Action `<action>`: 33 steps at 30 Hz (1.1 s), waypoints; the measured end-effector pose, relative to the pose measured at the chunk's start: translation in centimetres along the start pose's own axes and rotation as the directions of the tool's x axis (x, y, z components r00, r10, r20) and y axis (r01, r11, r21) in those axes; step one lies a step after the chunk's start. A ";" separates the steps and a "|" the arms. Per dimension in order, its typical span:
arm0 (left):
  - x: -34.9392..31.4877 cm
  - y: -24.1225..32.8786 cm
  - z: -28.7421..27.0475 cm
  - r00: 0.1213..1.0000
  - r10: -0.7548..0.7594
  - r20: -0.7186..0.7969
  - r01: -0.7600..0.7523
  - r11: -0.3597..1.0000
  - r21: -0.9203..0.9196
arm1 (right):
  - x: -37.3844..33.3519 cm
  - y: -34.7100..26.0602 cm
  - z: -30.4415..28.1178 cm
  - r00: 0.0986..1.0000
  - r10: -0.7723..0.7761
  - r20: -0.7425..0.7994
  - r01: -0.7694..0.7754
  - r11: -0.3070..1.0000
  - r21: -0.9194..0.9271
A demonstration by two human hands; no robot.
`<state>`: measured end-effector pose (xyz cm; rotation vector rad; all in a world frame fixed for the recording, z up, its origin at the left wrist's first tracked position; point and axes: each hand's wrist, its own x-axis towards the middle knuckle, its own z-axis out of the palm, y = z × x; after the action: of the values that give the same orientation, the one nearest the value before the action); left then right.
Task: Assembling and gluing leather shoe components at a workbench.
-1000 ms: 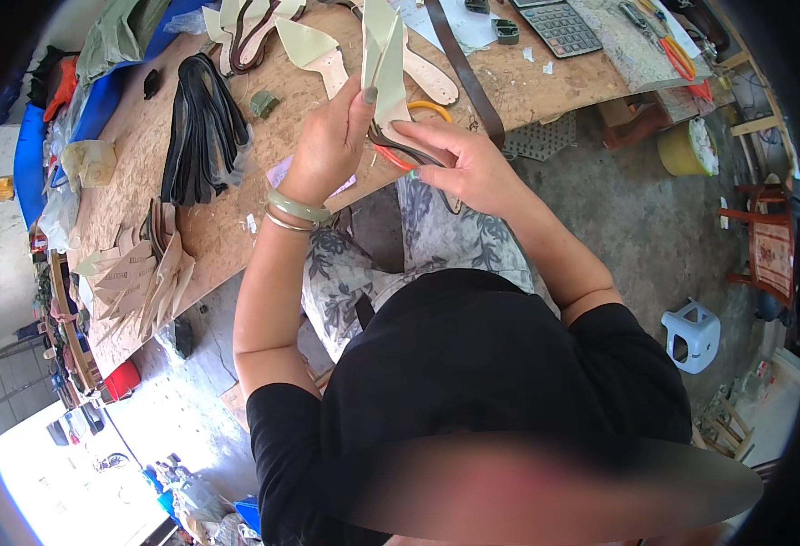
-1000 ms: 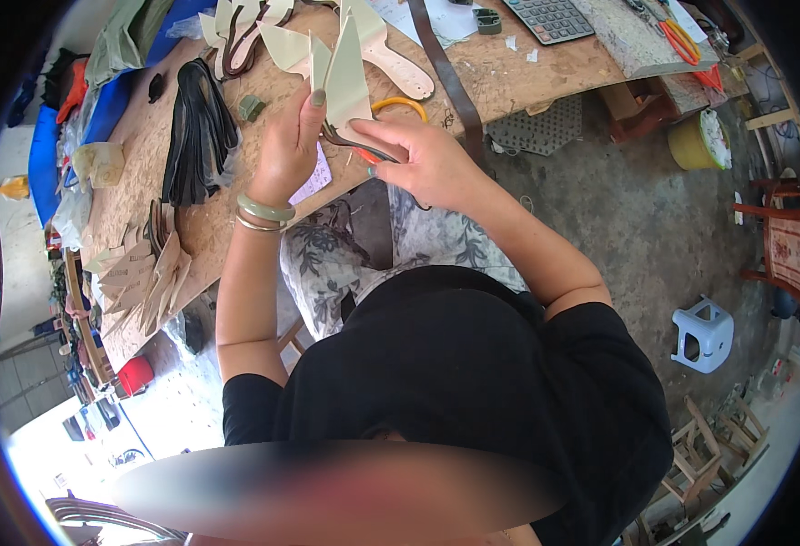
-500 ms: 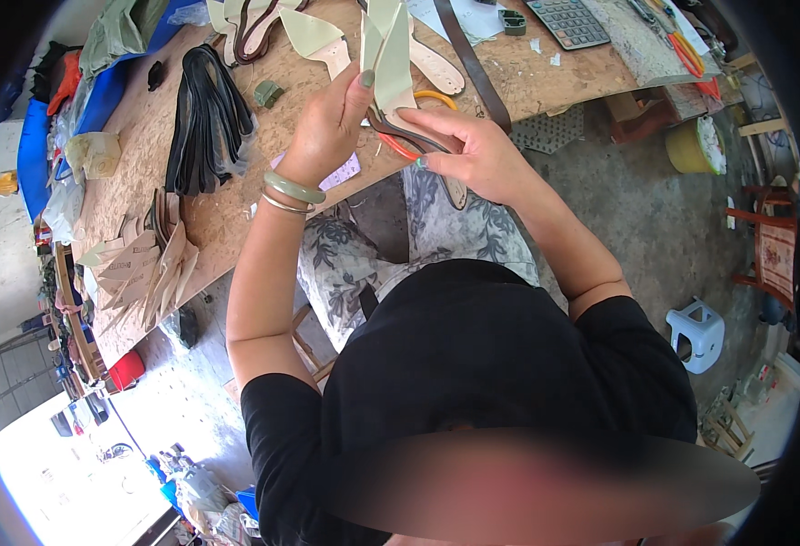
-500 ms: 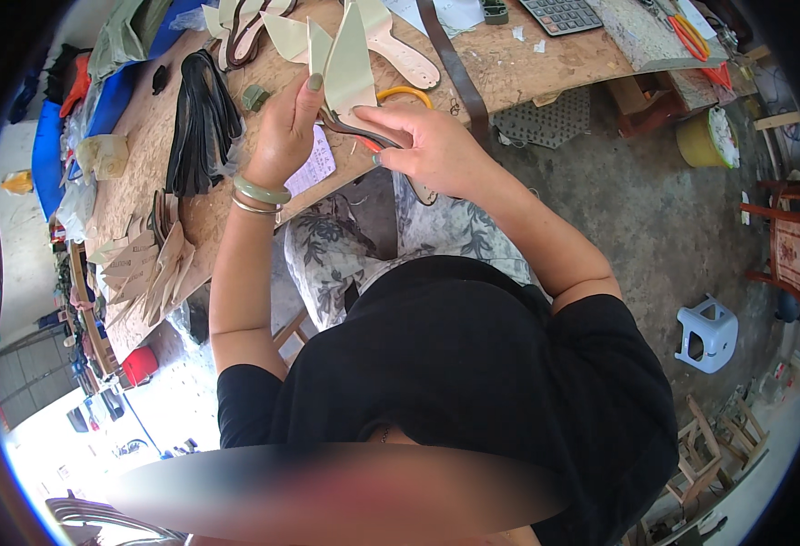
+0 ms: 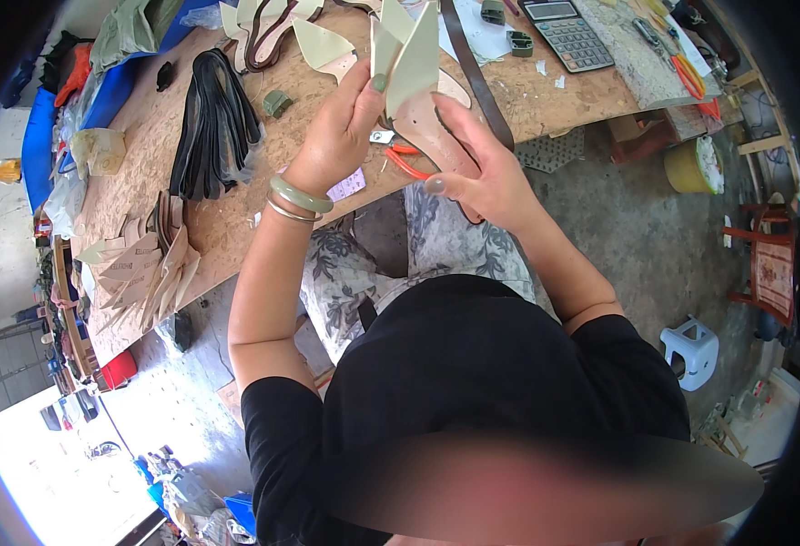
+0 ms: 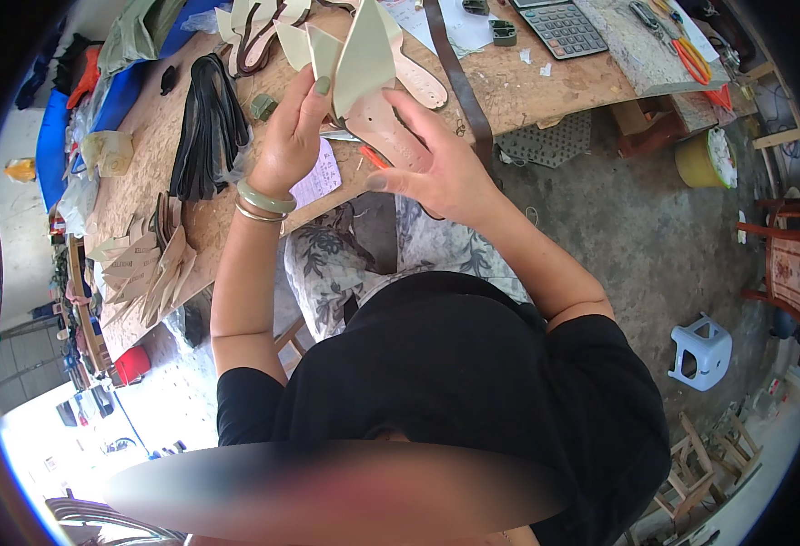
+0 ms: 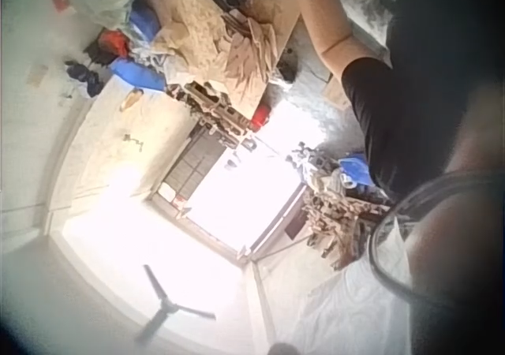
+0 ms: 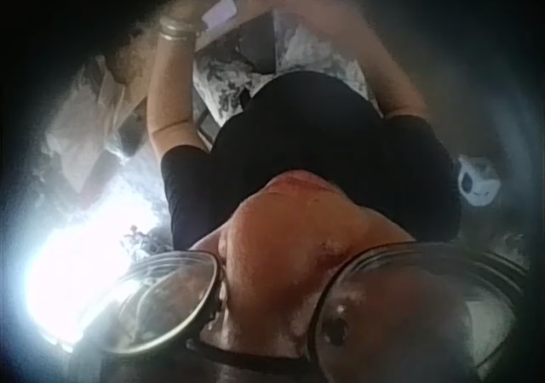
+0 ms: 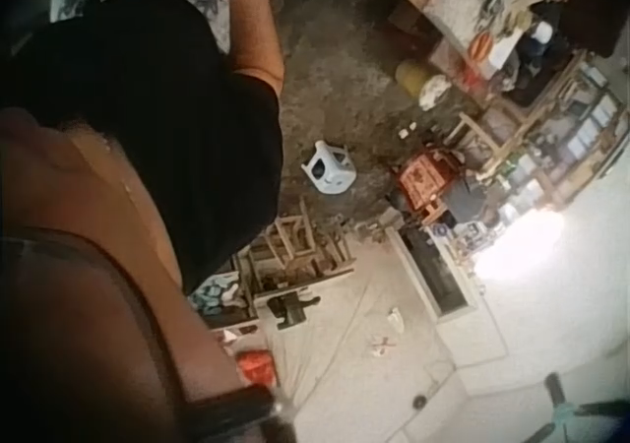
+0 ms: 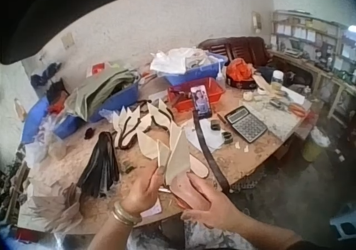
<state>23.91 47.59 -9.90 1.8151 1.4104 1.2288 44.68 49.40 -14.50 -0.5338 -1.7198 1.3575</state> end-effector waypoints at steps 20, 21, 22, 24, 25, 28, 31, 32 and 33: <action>-4.4 -1.3 1.9 0.911 -0.412 0.009 0.398 0.872 -0.284 | 4.1 0.5 -0.1 0.881 -0.459 0.117 0.474 0.848 -0.239; -4.3 -1.5 2.1 0.898 -0.440 -0.013 0.413 0.854 -0.317 | 3.7 0.4 -0.1 0.814 -0.555 0.168 0.579 0.763 -0.288; -4.2 -1.7 2.2 0.890 -0.456 -0.014 0.425 0.840 -0.339 | 3.4 0.2 -0.2 0.733 -0.642 0.226 0.677 0.659 -0.328; -3.8 -1.8 2.4 0.871 -0.491 -0.021 0.446 0.807 -0.387 | 2.5 -0.3 -0.3 0.638 -0.710 0.300 0.765 0.538 -0.353; -3.8 -1.6 2.5 0.879 -0.476 -0.020 0.438 0.823 -0.361 | 2.0 -0.6 -0.4 0.637 -0.705 0.312 0.767 0.540 -0.347; -3.9 -0.9 2.9 0.883 -0.468 -0.031 0.437 0.846 -0.307 | 1.1 -1.3 -0.7 0.605 -0.709 0.361 0.794 0.506 -0.338; -3.7 -0.2 3.0 0.876 -0.481 -0.028 0.454 0.843 -0.289 | 0.6 -1.7 -1.0 0.582 -0.709 0.398 0.812 0.484 -0.326; -3.6 0.0 3.0 0.880 -0.475 -0.028 0.448 0.847 -0.286 | 0.6 -1.7 -1.0 0.578 -0.711 0.400 0.814 0.475 -0.333; -3.5 0.2 2.9 0.883 -0.469 -0.029 0.443 0.850 -0.284 | 0.5 -1.8 -1.1 0.574 -0.713 0.402 0.817 0.467 -0.338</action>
<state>26.45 44.56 -12.23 1.1570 1.5279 1.1928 45.59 49.84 -12.61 0.1842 -2.1027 0.2845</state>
